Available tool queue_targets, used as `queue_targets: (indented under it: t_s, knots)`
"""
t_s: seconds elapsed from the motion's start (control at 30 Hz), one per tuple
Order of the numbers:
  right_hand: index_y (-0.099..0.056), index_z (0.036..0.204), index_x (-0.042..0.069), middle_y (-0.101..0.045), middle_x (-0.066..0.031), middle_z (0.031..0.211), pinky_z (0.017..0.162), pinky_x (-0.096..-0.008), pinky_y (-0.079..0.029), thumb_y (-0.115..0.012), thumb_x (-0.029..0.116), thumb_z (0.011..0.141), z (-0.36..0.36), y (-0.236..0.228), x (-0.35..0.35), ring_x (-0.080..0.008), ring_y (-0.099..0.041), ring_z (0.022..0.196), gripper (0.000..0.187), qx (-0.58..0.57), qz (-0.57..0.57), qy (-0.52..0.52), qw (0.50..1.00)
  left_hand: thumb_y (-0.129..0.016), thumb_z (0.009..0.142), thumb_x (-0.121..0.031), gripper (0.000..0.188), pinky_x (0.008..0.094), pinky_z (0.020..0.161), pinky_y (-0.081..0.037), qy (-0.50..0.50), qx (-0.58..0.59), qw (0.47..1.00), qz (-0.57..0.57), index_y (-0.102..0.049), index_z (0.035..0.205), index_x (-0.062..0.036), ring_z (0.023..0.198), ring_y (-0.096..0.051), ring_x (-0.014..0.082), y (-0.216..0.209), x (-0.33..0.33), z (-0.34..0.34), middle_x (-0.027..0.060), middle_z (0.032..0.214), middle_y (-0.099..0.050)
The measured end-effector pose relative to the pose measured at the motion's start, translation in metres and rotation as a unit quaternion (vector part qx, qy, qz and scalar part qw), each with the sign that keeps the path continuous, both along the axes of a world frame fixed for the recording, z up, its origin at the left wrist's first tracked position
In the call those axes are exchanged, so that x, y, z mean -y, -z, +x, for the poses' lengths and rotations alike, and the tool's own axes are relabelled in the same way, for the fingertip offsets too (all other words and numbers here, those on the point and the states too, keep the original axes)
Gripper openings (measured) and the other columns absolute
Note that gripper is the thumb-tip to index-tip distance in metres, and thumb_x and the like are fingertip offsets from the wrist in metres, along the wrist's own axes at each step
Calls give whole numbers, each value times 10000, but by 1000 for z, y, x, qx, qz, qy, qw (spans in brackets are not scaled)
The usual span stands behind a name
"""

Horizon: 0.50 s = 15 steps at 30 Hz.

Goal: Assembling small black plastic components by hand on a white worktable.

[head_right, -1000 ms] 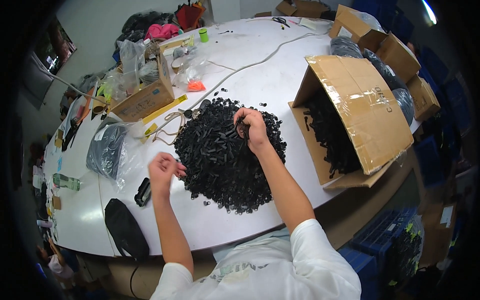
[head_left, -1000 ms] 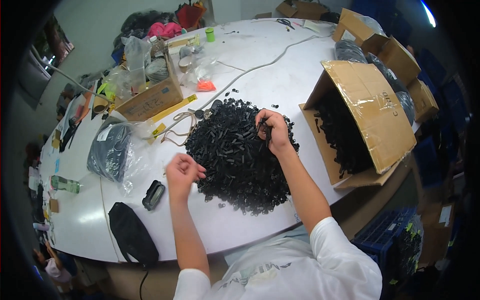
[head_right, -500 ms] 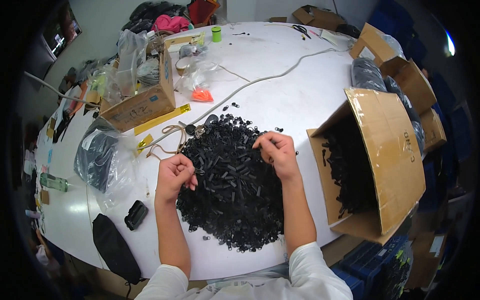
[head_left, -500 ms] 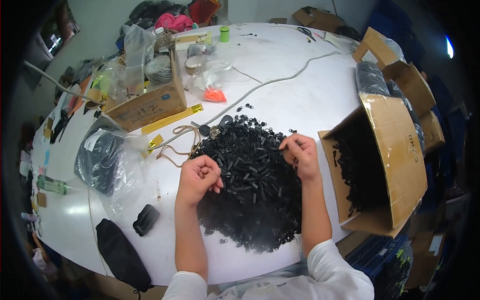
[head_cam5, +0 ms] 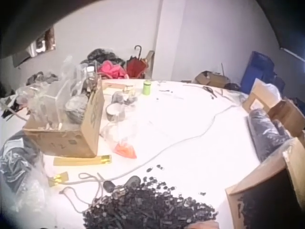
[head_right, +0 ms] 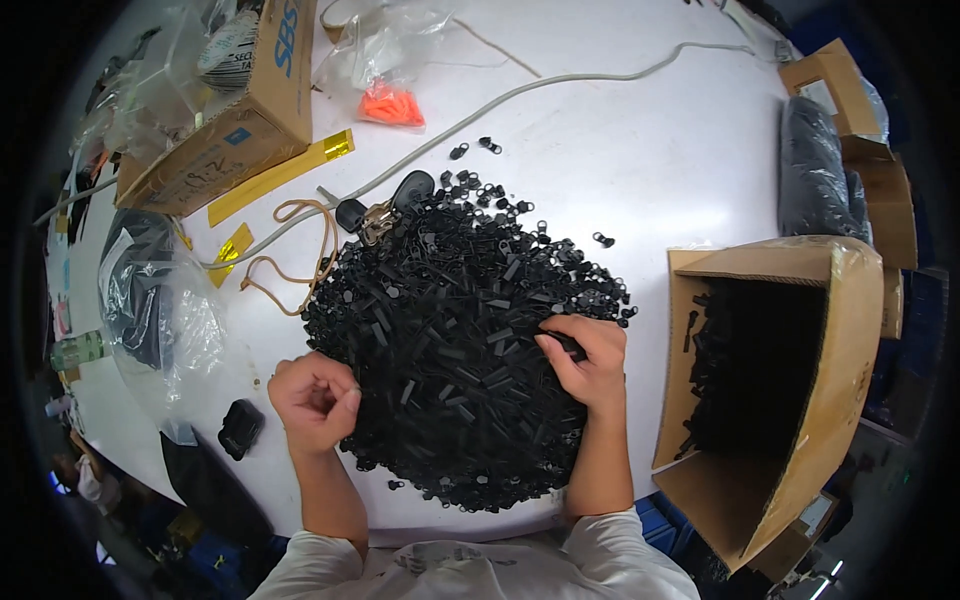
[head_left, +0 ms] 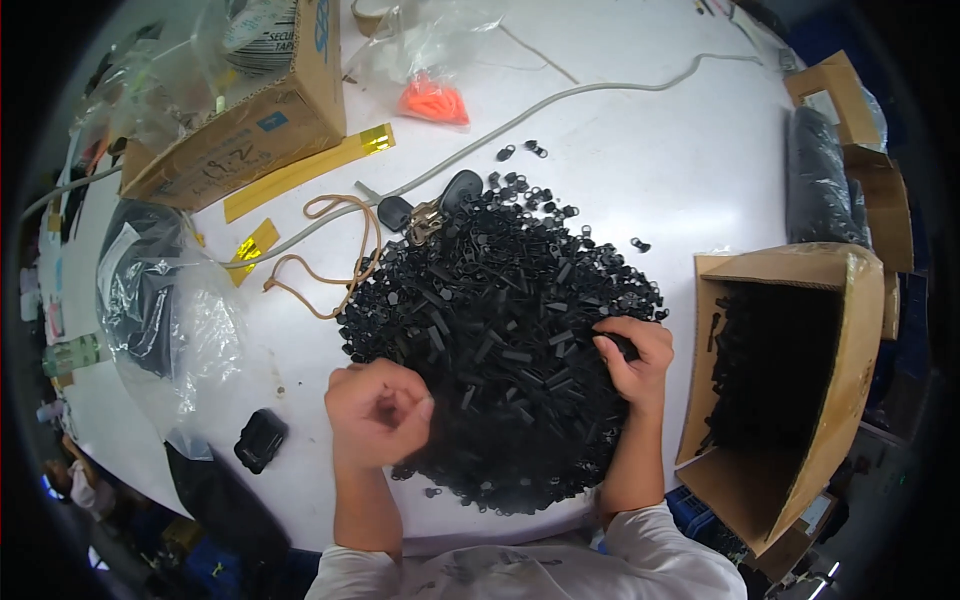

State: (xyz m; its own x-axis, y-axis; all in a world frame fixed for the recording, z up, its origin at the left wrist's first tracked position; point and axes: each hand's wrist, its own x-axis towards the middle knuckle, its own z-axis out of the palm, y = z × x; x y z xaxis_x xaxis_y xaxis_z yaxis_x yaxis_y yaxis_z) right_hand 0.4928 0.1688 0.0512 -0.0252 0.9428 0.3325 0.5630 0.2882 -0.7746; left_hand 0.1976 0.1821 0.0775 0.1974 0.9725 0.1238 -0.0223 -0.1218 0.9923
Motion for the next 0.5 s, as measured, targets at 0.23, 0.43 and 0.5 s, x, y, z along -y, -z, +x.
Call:
queue_targets:
  t_s: [0.23,0.43,0.5]
  knots:
    - [-601,722,11,-593,-75,612,452,-259,-379,-706,6,702,4,2,6,-181,-534,459,107,-18,-20,5,1000,-655,667,60,146,175,402,-309,61,-39,997,-25,-554,687,-43,380,-435,32,-7,-1,9,-41,466,-477]
    - [-543,739,17,-531,-56,586,491,-265,-375,-629,62,815,10,7,9,-158,-502,490,123,-43,-28,37,998,-651,715,23,137,163,410,-304,71,-67,993,-63,-534,684,-40,407,-407,-11,-15,5,10,-60,483,-466]
    - [-508,740,20,-474,-13,578,508,-251,-356,-598,141,879,12,6,12,-93,-436,531,205,-105,-45,61,992,-659,735,4,143,162,423,-313,52,-94,993,-45,-529,688,-30,436,-397,-16,-21,6,12,-54,496,-464]
